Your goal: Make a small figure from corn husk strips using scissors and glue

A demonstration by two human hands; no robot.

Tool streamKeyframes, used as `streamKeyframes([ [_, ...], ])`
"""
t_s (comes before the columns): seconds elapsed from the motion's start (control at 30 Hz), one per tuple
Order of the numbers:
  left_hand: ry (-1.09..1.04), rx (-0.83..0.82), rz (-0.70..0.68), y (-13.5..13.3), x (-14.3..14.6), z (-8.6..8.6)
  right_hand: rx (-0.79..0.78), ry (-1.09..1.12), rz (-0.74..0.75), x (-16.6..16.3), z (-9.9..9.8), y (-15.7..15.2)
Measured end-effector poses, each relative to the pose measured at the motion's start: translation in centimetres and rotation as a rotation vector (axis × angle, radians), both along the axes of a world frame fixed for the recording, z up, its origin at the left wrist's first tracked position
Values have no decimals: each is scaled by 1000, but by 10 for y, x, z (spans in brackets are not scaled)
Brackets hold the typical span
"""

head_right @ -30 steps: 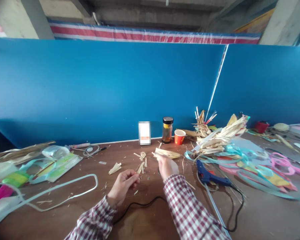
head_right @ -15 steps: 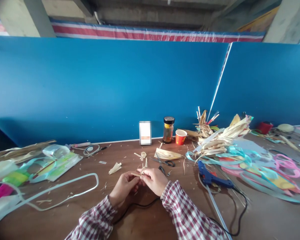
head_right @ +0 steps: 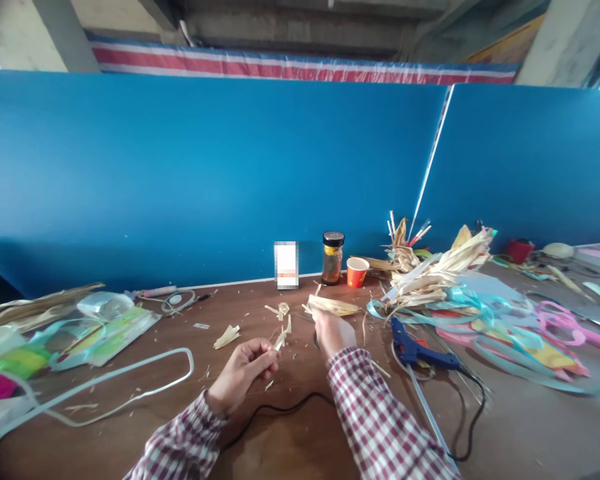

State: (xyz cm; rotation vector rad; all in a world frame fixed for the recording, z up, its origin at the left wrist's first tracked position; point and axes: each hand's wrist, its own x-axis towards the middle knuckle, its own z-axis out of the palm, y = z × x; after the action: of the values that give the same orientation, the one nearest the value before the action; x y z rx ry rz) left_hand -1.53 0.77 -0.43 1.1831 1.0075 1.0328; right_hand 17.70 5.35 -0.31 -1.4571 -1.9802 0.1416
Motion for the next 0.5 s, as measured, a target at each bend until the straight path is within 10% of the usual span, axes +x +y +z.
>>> streamKeyframes([
  [0.27, 867, 458, 514, 16, -38, 9, -28, -263, 119, -28, 2, -22],
  [0.5, 1384, 201, 599, 30, -88, 7, -30, -272, 149, -26, -2, -19],
])
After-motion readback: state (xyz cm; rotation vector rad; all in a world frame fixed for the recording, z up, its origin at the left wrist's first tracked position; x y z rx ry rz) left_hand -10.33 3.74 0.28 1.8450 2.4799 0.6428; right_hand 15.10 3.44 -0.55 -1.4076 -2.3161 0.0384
